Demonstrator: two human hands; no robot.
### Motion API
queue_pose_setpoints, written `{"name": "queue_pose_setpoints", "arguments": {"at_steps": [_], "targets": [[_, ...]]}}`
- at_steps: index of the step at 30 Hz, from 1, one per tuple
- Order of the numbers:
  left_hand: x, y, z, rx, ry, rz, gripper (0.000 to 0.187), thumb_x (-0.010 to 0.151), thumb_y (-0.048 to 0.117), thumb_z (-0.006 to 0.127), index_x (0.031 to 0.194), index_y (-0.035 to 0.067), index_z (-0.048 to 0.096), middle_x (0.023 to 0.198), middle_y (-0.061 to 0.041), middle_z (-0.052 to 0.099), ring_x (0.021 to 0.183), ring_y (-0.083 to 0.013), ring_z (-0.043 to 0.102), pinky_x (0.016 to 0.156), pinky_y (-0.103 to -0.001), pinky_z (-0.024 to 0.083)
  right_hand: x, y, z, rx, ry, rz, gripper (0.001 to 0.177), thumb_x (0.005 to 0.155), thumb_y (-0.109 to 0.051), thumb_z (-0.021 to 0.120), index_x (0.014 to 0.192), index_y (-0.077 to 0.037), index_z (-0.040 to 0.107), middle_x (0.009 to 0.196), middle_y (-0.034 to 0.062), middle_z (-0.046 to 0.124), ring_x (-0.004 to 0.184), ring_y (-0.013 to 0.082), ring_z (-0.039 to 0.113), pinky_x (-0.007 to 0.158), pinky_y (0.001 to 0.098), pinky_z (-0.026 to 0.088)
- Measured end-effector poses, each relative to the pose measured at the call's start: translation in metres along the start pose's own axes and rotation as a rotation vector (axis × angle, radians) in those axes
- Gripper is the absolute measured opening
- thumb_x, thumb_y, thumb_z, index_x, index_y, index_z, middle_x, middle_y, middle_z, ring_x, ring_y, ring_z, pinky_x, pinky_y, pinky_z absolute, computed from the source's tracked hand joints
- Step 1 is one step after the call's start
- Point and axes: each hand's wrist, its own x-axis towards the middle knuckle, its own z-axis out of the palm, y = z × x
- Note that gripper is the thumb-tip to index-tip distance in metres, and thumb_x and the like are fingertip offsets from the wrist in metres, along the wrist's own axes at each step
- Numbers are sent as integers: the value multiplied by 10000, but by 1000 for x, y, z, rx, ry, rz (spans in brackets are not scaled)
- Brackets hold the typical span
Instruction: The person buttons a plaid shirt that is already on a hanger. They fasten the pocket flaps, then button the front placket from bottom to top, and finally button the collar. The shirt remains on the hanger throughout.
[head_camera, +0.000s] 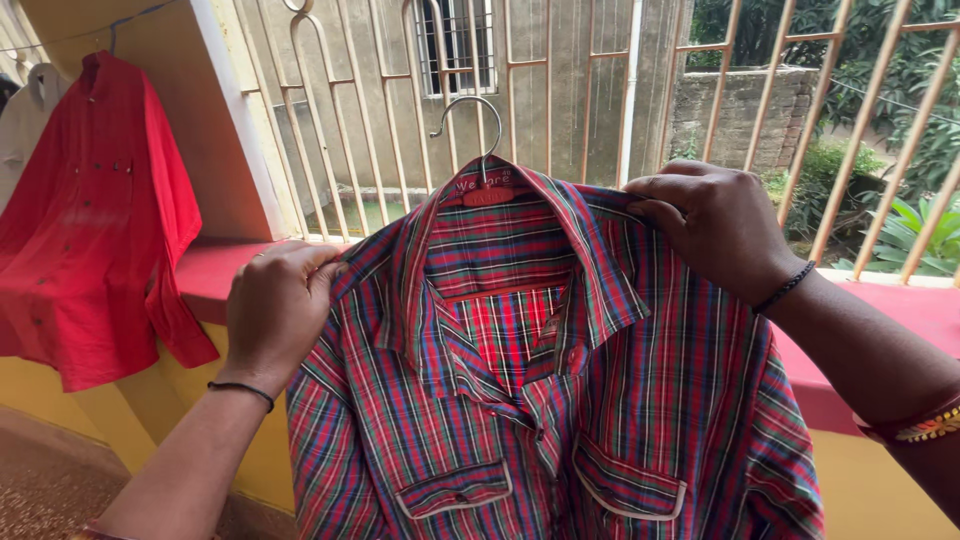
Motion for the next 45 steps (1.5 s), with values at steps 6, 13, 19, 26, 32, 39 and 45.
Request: {"name": "queue_pose_setpoints", "arguments": {"at_steps": [6,13,19,26,32,39,45], "targets": [[0,-31,14,173,-41,-15,151,909,209,734,978,92,799,911,-133,736,899,-358,689,819,-491,525,23,2,29,-13,-22,-7,165,969,-216,719,1093,-146,803,1002,69,765,717,247,720,683,387,590],[20,-66,16,217,-37,84,140,895,193,722,981,110,796,928,-74,752,901,-315,691,846,-473,516,49,2,58,-33,-8,-58,174,965,-241,715,1091,-162,804,1010,59,773,732,252,723,676,389,584],[55,-103,23,257,-53,135,138,899,224,721,947,124,802,866,-50,743,884,-291,695,865,-479,505,74,2,80,-124,13,-99,210,968,-281,700,1125,-187,802,1050,54,780,770,253,735,693,386,595],[85,-160,33,242,-30,158,144,910,214,709,962,124,808,883,-56,746,902,-296,698,854,-483,503,113,-5,124,-168,44,-95,208,981,-290,699,1137,-189,794,1072,57,777,775,251,738,677,382,592],[88,-210,36,242,-11,138,146,917,217,705,960,122,807,890,-57,749,888,-298,698,853,-487,504,142,-30,163,-175,28,-79,213,967,-271,703,1134,-179,799,1036,55,775,754,250,733,665,390,586],[90,-280,25,244,-6,120,152,936,235,704,954,123,805,883,-62,746,868,-304,694,834,-485,504,178,-75,195,-188,52,-124,207,993,-278,699,1141,-167,791,1020,57,768,797,260,735,702,388,592],[100,-344,-3,242,37,186,153,908,237,711,941,118,801,884,-54,748,866,-293,697,842,-485,507,208,-126,225,-218,57,-128,186,966,-267,693,1086,-177,802,1047,42,786,755,234,743,668,384,595]]}}
